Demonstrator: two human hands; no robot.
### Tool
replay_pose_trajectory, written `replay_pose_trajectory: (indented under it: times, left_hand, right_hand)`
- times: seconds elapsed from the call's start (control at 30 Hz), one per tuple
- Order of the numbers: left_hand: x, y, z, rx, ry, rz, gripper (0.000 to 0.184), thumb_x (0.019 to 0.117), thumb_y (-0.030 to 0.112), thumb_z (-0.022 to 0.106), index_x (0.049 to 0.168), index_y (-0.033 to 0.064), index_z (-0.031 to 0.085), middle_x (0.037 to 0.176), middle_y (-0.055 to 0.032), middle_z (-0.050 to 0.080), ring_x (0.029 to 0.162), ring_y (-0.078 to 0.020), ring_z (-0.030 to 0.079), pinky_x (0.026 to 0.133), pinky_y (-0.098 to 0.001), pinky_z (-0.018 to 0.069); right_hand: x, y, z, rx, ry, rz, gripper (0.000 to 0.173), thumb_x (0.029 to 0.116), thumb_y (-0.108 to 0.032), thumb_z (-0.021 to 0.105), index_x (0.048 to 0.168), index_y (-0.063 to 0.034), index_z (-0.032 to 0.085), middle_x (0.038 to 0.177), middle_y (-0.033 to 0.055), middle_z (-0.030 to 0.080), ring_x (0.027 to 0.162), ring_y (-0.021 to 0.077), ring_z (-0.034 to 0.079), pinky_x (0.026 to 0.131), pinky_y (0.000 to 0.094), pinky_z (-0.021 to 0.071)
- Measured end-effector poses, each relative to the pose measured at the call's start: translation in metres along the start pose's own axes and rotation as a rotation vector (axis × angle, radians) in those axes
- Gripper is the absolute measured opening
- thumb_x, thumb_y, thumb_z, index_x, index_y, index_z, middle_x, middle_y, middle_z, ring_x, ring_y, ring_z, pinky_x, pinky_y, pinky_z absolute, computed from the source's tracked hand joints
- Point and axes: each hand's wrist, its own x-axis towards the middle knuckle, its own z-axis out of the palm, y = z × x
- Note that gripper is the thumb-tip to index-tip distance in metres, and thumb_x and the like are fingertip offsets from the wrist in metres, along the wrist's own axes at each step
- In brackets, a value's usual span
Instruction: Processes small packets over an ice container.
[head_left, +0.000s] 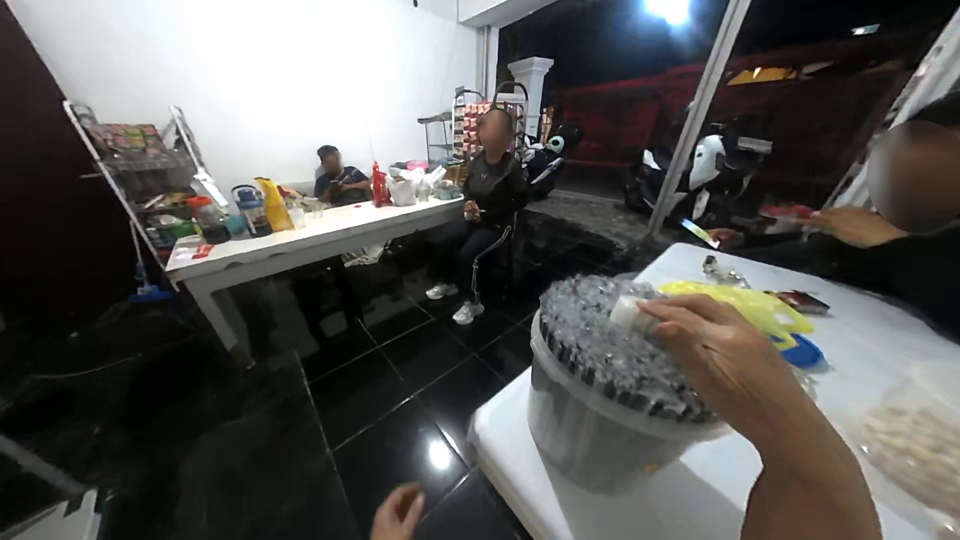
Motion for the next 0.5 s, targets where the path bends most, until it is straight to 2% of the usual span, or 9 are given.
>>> replay_pose_trajectory:
  times: [0.07,0.13,0.2,0.27,0.33,0.4,0.5]
  left_hand:
    - [0.004,0.061,0.015,0.074,0.047,0.223,0.038,0.1021,0.013,0.057,0.133,-0.0091,0.058,0.124,-0.0260,0.065,0.112,-0.0311,0.065,0.100,-0.0449,0.0517]
    - [0.005,0.120,0.032,0.126,0.077,0.426,0.037,0.1014,0.011,0.057,0.132,-0.0106,0.059,0.124,-0.0265,0.065,0.113,-0.0309,0.065,0.100,-0.0422,0.0516]
    - [0.011,0.161,0.050,0.169,0.092,0.602,0.036,0.1005,0.009,0.056,0.129,-0.0119,0.060,0.124,-0.0281,0.065,0.115,-0.0320,0.065,0.101,-0.0414,0.0513]
    - [0.023,0.188,0.067,0.224,0.061,0.680,0.035,0.0998,0.009,0.057,0.128,-0.0110,0.062,0.125,-0.0283,0.064,0.117,-0.0333,0.064,0.104,-0.0415,0.0501]
    - [0.035,0.209,0.082,0.311,-0.030,0.597,0.036,0.1010,0.009,0.056,0.132,-0.0087,0.061,0.132,-0.0291,0.060,0.123,-0.0358,0.060,0.107,-0.0432,0.0466]
    - [0.047,0.224,0.094,0.406,-0.122,0.429,0.038,0.1038,0.008,0.053,0.138,-0.0071,0.056,0.139,-0.0295,0.055,0.130,-0.0369,0.055,0.110,-0.0434,0.0435]
    - [0.068,0.227,0.111,0.526,-0.210,0.258,0.040,0.1054,0.010,0.050,0.143,-0.0056,0.051,0.144,-0.0291,0.052,0.135,-0.0373,0.051,0.114,-0.0463,0.0407]
  right_hand:
    - [0.000,0.000,-0.001,-0.009,-0.010,-0.001,0.071,0.1071,-0.053,0.031,0.112,0.0021,0.076,0.109,0.0245,0.070,0.101,0.0411,0.067,0.085,0.0544,0.0536]
    - [0.000,-0.001,-0.002,-0.014,-0.024,0.006,0.073,0.1069,-0.054,0.031,0.112,0.0035,0.075,0.110,0.0262,0.070,0.102,0.0437,0.067,0.086,0.0570,0.0526]
    - [-0.001,-0.001,-0.003,-0.006,-0.032,0.014,0.073,0.1069,-0.054,0.031,0.113,0.0042,0.075,0.111,0.0268,0.069,0.103,0.0450,0.066,0.087,0.0582,0.0518]
    - [-0.001,-0.001,-0.003,-0.004,-0.035,0.015,0.073,0.1068,-0.054,0.032,0.113,0.0045,0.075,0.112,0.0273,0.069,0.104,0.0455,0.065,0.087,0.0583,0.0510]
    - [-0.001,-0.002,-0.004,-0.009,-0.034,0.009,0.072,0.1070,-0.053,0.032,0.113,0.0056,0.074,0.111,0.0285,0.069,0.102,0.0466,0.065,0.086,0.0583,0.0506]
    - [-0.001,-0.002,-0.004,-0.013,-0.035,0.002,0.072,0.1070,-0.052,0.032,0.113,0.0062,0.074,0.111,0.0291,0.068,0.102,0.0472,0.065,0.086,0.0585,0.0508]
    - [-0.001,-0.002,-0.002,-0.008,-0.018,-0.006,0.071,0.1067,-0.052,0.034,0.112,0.0060,0.074,0.111,0.0285,0.069,0.102,0.0464,0.065,0.086,0.0569,0.0518]
